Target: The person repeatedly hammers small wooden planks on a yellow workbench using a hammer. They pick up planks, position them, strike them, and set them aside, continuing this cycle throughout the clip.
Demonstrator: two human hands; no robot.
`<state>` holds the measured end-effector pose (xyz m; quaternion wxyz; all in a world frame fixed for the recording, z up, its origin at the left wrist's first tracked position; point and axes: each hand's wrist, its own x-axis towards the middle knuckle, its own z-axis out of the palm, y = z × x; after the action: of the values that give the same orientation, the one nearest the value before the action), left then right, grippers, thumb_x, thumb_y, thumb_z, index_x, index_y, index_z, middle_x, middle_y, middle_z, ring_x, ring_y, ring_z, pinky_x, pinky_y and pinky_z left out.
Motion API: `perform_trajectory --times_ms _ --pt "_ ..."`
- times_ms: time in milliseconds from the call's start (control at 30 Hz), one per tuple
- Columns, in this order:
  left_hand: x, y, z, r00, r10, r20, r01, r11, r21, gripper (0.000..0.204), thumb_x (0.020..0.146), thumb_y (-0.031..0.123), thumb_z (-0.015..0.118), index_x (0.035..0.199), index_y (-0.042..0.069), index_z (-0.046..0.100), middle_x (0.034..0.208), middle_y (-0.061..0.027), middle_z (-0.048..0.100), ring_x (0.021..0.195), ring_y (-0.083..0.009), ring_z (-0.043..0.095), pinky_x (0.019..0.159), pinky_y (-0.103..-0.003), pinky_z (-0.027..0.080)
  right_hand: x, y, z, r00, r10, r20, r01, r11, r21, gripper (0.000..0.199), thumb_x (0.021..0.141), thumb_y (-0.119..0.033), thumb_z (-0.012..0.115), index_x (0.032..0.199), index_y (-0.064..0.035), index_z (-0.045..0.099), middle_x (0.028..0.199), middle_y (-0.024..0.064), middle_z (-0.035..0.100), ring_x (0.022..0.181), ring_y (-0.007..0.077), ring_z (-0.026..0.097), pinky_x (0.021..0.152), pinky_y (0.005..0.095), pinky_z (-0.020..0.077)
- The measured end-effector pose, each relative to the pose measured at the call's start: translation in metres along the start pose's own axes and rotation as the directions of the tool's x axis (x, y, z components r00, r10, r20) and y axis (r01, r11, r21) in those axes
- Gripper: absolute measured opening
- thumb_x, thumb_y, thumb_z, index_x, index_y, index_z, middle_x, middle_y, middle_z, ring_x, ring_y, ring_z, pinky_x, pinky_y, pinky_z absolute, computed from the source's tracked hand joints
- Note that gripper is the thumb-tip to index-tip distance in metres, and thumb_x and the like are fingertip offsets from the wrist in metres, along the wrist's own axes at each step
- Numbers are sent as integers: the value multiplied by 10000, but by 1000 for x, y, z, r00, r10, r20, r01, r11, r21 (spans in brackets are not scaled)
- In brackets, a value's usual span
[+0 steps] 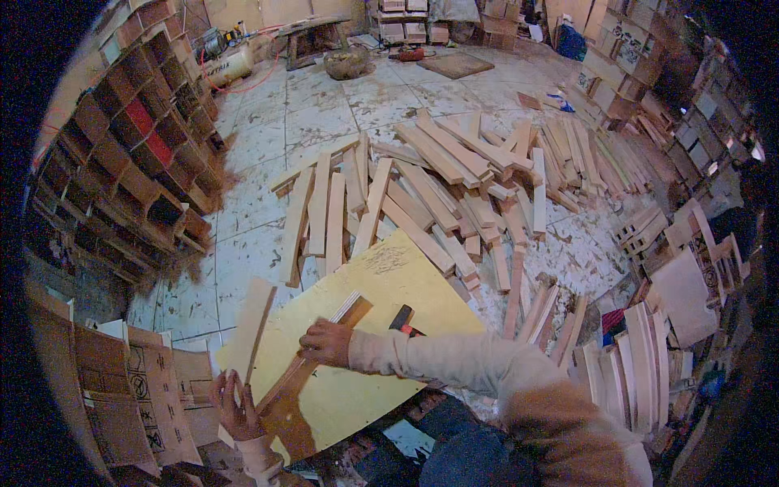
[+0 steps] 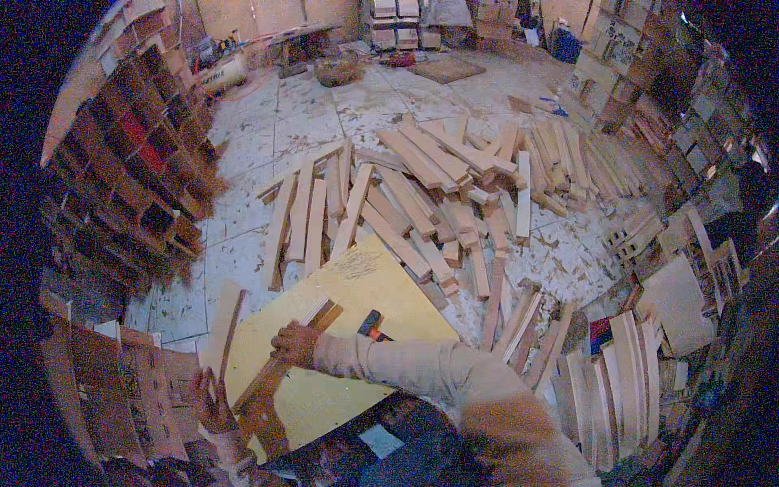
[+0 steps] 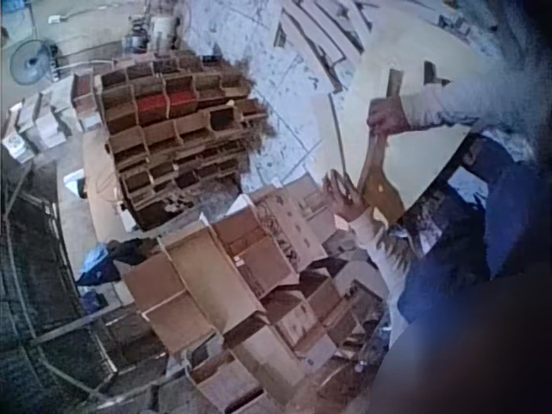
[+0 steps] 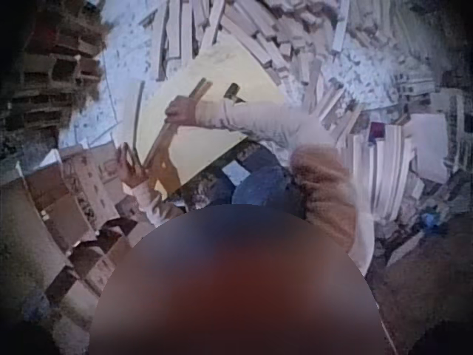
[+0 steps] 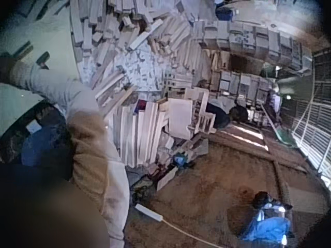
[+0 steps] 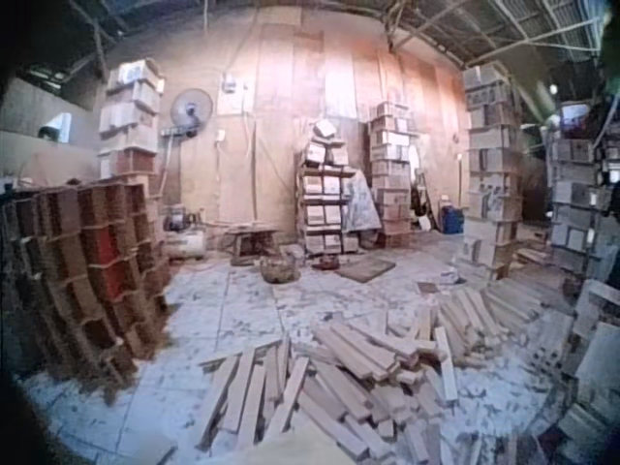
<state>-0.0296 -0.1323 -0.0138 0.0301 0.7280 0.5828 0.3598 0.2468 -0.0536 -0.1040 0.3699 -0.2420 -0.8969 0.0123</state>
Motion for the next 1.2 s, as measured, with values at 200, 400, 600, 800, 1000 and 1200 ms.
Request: perform_trajectory --times_ms 200,400,600,800,1000,1200 --pt "-12 -21 27 992 109 68 -114 991 73 357 807 99 678 1160 57 647 1163 -192 602 1046 -372 568 915 -436 442 -20 -12 -9 866 413 282 -477 851 218 352 749 -182 684 1072 -68 606 1053 155 594 1037 345 544 903 478 432" --pt "-13 -8 44 985 60 162 -57 998 -20 349 793 152 697 1140 117 669 1168 -101 611 1065 -293 562 922 -415 403 -44 4 -67 837 521 -168 -532 846 -26 442 756 -49 701 1171 6 559 1061 191 592 1024 368 580 888 437 481" --pt "-3 15 56 967 87 240 -71 995 -73 359 780 153 696 1139 161 675 1166 -62 618 1059 -257 568 915 -402 382 -37 2 -73 710 702 -54 -676 701 228 448 804 -15 683 1229 4 544 1050 193 598 939 280 639 807 334 538" --pt "-22 14 53 978 91 188 -112 988 106 380 762 269 733 1120 158 673 1261 -125 572 1138 -310 521 943 -459 357 -41 2 -69 758 633 -154 -622 774 120 339 788 -18 699 1121 -28 637 956 154 633 805 257 657 697 331 546" --pt "-77 23 20 857 -472 -207 504 851 148 444 770 195 766 1170 63 625 1261 -268 474 1167 -412 485 936 -479 456 -43 2 -65 772 604 -197 -599 796 91 284 772 0 706 1051 -44 676 886 140 644 762 254 657 651 323 544" --pt "-111 7 23 745 -612 -267 563 790 -242 439 806 103 718 1210 -2 586 1253 -222 486 1135 -360 540 921 -402 498 -41 -1 -66 781 588 -213 -585 807 84 278 775 28 687 1047 -23 663 892 153 644 761 259 656 651 327 542"
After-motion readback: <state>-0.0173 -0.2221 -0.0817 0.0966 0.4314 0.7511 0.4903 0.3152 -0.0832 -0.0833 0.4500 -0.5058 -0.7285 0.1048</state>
